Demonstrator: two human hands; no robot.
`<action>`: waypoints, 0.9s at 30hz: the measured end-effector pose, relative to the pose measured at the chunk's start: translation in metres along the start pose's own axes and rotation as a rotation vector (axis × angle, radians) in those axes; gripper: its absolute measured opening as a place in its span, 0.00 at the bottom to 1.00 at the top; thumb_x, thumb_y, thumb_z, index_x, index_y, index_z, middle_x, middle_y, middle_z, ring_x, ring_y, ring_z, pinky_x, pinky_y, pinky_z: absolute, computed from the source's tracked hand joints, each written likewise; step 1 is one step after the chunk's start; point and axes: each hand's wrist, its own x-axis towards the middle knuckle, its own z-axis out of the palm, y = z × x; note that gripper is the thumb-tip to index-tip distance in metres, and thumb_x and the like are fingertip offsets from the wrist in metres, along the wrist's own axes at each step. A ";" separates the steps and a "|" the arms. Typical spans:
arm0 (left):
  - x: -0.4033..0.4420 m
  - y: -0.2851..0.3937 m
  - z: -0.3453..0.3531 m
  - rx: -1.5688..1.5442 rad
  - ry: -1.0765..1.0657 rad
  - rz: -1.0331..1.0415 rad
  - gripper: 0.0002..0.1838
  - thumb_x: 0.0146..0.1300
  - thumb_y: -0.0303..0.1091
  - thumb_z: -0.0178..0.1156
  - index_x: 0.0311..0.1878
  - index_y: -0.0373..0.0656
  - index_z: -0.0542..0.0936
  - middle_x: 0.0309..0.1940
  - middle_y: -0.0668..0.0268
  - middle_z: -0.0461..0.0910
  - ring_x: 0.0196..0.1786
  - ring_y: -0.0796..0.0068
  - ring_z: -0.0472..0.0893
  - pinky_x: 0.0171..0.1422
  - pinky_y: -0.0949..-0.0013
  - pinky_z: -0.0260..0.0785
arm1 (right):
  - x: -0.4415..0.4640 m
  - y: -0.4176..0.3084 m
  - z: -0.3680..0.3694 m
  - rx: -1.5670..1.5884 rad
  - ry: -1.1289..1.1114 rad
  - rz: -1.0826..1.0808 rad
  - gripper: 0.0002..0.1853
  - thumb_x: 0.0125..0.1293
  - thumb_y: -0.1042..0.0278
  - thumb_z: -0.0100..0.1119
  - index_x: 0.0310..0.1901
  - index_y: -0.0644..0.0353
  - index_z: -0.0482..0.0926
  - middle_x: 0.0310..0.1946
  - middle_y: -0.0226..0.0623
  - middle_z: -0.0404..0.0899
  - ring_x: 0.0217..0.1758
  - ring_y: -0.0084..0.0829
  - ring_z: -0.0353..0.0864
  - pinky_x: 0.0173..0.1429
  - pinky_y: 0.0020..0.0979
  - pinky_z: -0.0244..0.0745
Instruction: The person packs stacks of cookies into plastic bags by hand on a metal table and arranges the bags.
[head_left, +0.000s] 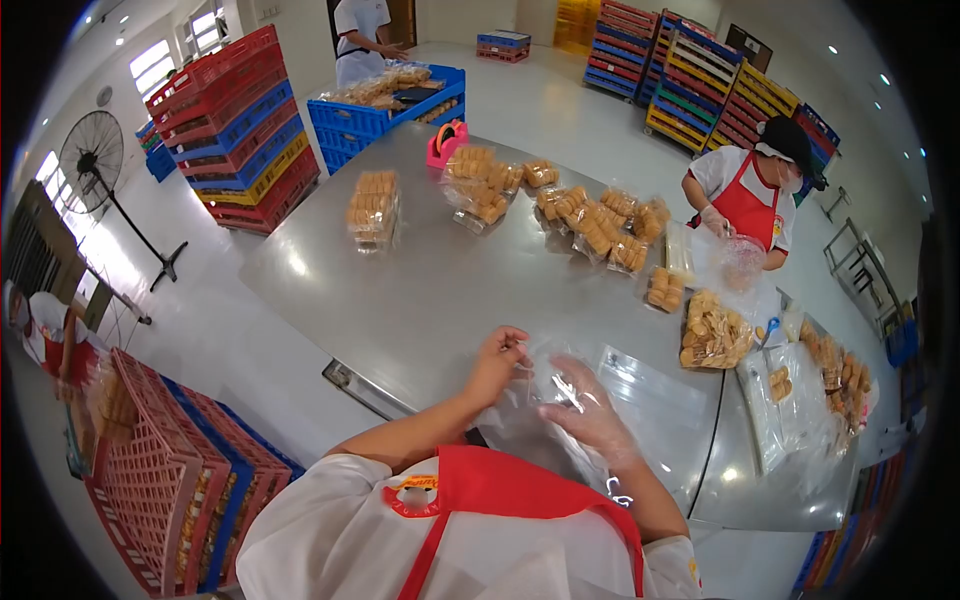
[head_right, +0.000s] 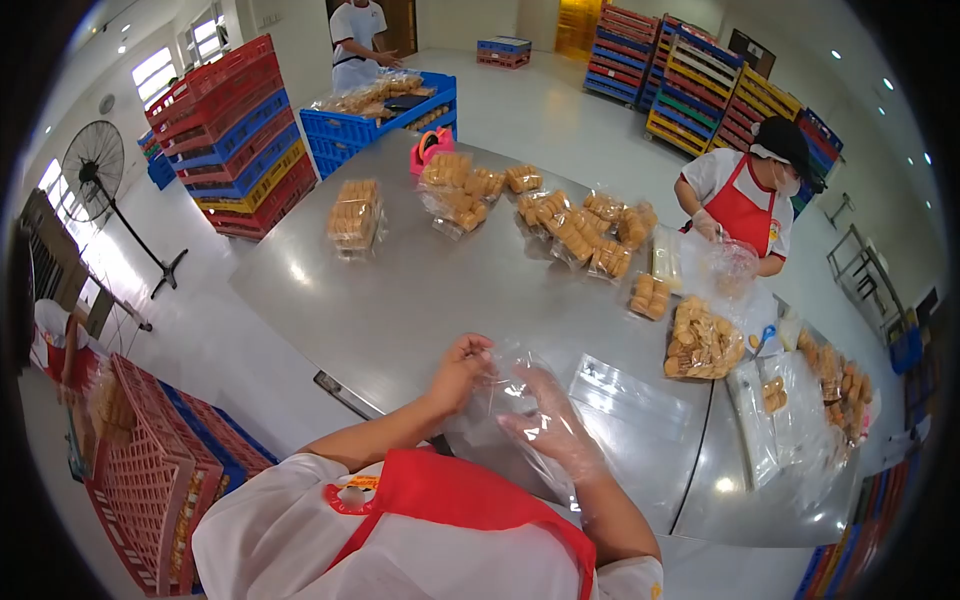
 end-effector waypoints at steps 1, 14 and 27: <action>0.006 0.008 -0.013 0.040 0.023 -0.008 0.12 0.71 0.29 0.57 0.56 0.42 0.74 0.38 0.69 0.72 0.40 0.75 0.79 0.45 0.64 0.81 | -0.005 -0.005 -0.003 -0.015 -0.021 0.049 0.33 0.55 0.73 0.77 0.62 0.62 0.73 0.64 0.42 0.70 0.63 0.33 0.76 0.54 0.33 0.81; 0.105 0.047 -0.105 0.058 0.367 0.156 0.18 0.74 0.45 0.55 0.59 0.48 0.70 0.46 0.67 0.71 0.46 0.75 0.73 0.49 0.66 0.71 | 0.044 -0.002 0.128 0.327 0.563 -0.094 0.42 0.64 0.72 0.68 0.76 0.53 0.55 0.69 0.43 0.61 0.61 0.39 0.73 0.56 0.39 0.79; 0.090 0.003 -0.134 0.496 0.125 0.438 0.17 0.78 0.38 0.50 0.61 0.37 0.71 0.52 0.63 0.72 0.51 0.73 0.71 0.61 0.68 0.66 | -0.032 0.058 0.162 0.125 0.827 0.263 0.10 0.70 0.68 0.59 0.37 0.68 0.83 0.24 0.37 0.80 0.26 0.27 0.76 0.34 0.31 0.73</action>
